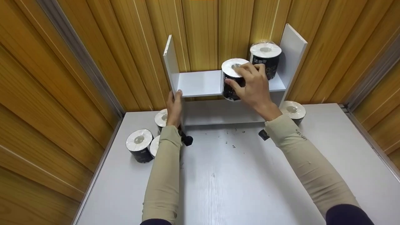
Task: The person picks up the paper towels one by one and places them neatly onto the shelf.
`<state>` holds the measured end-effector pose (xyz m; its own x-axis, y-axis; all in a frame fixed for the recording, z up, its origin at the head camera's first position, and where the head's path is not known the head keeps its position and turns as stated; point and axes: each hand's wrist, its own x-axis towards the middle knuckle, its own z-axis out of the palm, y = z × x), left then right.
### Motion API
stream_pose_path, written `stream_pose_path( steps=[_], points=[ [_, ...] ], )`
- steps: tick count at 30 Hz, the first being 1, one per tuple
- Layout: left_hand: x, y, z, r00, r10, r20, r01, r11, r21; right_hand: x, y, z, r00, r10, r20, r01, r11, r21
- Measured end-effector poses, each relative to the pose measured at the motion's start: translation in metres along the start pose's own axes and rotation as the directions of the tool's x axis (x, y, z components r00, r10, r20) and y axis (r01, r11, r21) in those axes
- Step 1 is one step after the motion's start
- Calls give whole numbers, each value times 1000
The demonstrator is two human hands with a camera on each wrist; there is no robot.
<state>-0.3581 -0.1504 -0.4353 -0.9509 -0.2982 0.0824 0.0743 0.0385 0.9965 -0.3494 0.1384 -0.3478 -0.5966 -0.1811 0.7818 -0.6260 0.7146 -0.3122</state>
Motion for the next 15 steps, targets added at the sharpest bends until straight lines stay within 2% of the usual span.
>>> stream_pose_path(
  steps=[15],
  points=[
    [2,0,1,1000,-11,-16,12,1000,20,5,2,7,999,37,-4,-37,999,-5]
  ],
)
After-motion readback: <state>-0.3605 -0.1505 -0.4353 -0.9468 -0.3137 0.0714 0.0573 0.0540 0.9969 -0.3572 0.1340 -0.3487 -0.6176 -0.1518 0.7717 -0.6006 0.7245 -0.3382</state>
